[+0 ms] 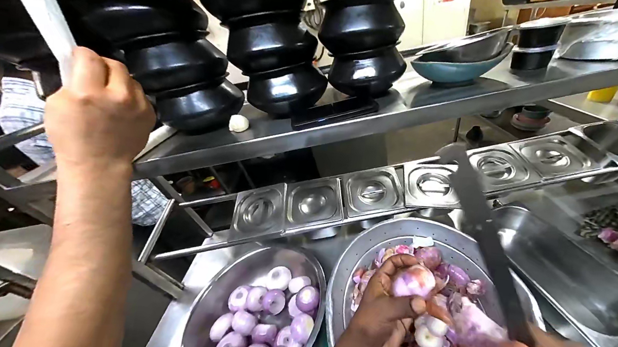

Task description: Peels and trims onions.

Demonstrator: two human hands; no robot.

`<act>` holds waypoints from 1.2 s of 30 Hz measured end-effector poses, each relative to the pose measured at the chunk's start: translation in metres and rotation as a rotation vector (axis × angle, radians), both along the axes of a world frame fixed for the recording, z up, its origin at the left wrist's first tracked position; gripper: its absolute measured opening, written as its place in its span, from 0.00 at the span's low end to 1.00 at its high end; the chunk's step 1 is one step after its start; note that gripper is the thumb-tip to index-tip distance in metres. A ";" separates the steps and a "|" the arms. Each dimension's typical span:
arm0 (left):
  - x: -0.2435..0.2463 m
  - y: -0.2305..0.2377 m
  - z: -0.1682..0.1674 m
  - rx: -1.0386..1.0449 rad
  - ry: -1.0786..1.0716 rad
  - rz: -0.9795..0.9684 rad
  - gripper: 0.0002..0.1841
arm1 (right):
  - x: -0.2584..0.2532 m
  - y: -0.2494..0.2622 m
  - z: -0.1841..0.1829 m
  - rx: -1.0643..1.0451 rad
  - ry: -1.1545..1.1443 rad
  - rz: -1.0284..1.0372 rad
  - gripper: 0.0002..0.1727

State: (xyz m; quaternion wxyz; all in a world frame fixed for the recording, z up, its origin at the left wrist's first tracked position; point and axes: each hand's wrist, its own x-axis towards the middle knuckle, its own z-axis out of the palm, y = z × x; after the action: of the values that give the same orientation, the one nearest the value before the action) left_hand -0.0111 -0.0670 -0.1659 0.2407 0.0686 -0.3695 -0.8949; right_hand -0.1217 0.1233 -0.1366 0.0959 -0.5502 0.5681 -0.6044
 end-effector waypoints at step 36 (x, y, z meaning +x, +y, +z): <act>0.007 0.000 0.003 -0.515 0.262 -0.084 0.31 | -0.008 -0.019 -0.022 0.136 0.430 -0.205 0.35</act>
State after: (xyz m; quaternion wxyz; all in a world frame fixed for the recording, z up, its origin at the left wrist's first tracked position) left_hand -0.0041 -0.0674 -0.1631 0.2585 -0.1264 -0.5528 -0.7821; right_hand -0.1301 0.1044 -0.1584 -0.0524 -0.5978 0.6676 -0.4406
